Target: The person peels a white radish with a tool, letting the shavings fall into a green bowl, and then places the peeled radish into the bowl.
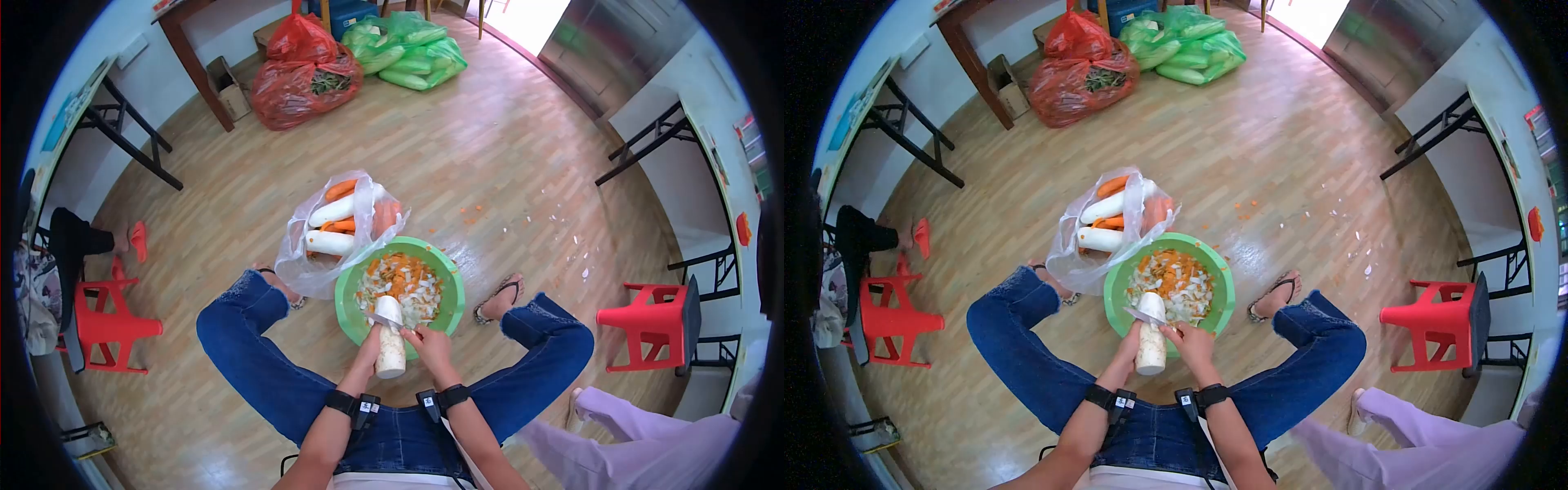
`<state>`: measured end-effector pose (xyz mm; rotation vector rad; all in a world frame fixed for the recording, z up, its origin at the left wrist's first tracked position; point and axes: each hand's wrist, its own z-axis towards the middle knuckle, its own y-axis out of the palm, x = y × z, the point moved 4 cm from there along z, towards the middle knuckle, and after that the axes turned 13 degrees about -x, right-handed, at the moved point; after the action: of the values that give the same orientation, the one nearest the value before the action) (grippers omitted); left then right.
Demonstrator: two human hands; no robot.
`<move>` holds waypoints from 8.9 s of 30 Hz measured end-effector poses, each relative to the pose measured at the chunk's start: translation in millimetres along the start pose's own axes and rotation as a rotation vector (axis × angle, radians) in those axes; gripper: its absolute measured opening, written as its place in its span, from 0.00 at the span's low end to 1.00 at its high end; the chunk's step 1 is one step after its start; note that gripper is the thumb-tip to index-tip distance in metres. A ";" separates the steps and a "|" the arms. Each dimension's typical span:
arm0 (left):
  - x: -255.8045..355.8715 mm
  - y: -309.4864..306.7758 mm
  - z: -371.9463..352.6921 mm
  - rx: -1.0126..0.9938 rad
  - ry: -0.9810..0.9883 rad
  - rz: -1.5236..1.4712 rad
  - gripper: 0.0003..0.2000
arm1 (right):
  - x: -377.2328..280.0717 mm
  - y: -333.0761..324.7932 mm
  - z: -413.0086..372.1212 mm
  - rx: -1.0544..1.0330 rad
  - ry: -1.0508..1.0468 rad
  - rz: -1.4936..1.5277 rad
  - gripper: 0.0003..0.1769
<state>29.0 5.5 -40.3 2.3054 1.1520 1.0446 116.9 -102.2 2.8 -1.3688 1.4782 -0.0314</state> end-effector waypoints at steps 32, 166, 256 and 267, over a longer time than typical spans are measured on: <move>12.6 8.6 -7.2 -0.152 0.121 -0.381 0.24 | 3.2 24.1 -0.9 -0.106 -0.095 0.753 0.19; -27.4 -37.3 19.4 -0.007 -0.012 -0.087 0.28 | -16.1 4.6 -14.4 -0.174 -0.084 0.008 0.25; 4.8 11.7 -5.1 -0.236 0.020 0.261 0.27 | 62.9 16.9 32.0 0.179 0.162 0.900 0.20; 11.5 10.7 -24.1 -0.344 -0.333 0.112 0.23 | 64.4 23.1 24.0 -0.222 0.462 1.224 0.20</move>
<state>21.1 8.0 -12.7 2.1767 0.6638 0.7824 131.8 -126.8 -63.8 -0.4181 2.5527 0.6414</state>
